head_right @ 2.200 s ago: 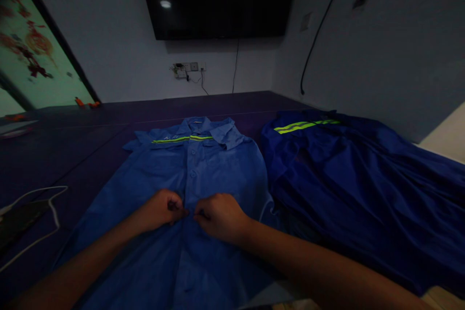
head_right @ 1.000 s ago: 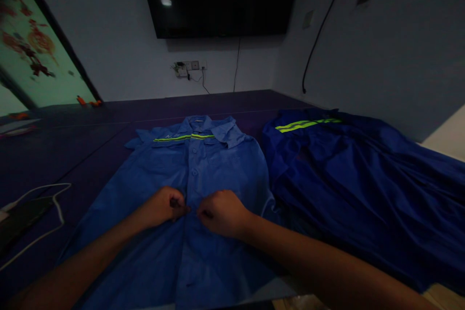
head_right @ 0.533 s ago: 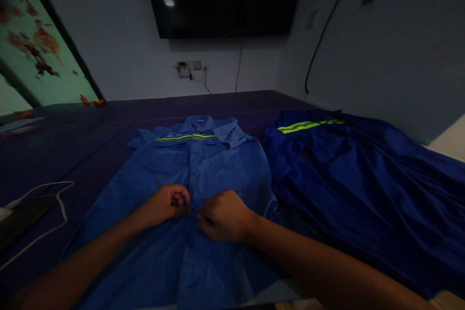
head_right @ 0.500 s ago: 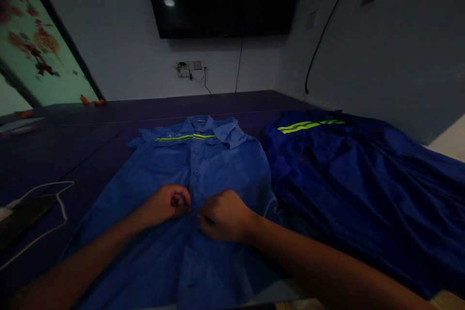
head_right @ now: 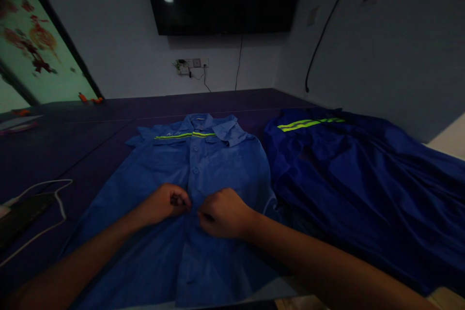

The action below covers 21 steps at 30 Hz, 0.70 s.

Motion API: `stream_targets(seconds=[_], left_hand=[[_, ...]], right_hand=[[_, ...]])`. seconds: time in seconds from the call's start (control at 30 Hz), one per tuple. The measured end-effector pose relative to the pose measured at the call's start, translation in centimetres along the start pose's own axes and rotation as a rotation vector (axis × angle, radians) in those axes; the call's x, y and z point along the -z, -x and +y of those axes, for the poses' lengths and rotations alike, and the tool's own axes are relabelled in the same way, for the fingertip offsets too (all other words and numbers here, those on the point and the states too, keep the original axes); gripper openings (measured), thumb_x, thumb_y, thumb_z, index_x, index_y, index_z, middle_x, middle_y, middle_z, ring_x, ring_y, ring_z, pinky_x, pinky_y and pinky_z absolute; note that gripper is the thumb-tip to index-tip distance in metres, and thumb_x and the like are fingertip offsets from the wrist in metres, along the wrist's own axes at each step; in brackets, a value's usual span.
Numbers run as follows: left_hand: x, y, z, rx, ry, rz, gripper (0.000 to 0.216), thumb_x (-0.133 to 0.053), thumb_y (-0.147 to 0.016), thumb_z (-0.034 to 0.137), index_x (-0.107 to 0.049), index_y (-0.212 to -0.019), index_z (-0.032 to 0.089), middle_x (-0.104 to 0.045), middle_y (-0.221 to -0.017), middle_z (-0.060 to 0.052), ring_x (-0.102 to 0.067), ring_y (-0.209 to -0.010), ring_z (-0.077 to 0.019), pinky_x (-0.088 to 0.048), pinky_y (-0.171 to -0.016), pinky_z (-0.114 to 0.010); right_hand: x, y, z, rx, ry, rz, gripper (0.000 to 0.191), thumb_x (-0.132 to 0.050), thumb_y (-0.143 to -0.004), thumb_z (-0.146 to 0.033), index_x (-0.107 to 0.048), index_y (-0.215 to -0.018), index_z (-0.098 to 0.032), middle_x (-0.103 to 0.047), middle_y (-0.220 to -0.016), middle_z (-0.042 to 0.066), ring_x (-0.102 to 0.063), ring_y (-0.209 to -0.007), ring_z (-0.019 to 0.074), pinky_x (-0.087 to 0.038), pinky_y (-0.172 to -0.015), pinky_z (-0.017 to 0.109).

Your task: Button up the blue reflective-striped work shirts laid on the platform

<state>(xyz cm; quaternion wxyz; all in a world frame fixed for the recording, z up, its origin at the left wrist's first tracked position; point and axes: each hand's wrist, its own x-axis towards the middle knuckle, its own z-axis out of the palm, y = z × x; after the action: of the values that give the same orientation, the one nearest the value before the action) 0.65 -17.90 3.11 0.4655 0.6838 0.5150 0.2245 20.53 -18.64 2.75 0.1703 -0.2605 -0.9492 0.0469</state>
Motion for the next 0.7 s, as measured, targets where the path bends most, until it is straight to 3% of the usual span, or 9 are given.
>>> stream_targets(seconds=[0.7], left_hand=[[-0.01,-0.03,-0.05,-0.031,-0.026,-0.005,0.013,-0.066,-0.056,0.023,-0.064,-0.063,0.012,-0.052,-0.051,0.003,-0.042,-0.048,-0.0073,-0.03,-0.046,-0.019]], right_hand=[[0.1,-0.09,-0.01,-0.015,-0.069,0.007,0.015,-0.05,-0.074,-0.015,-0.058,-0.062,-0.016,-0.062,-0.062,0.0,-0.053,-0.054,0.0084,-0.028,-0.051,0.021]])
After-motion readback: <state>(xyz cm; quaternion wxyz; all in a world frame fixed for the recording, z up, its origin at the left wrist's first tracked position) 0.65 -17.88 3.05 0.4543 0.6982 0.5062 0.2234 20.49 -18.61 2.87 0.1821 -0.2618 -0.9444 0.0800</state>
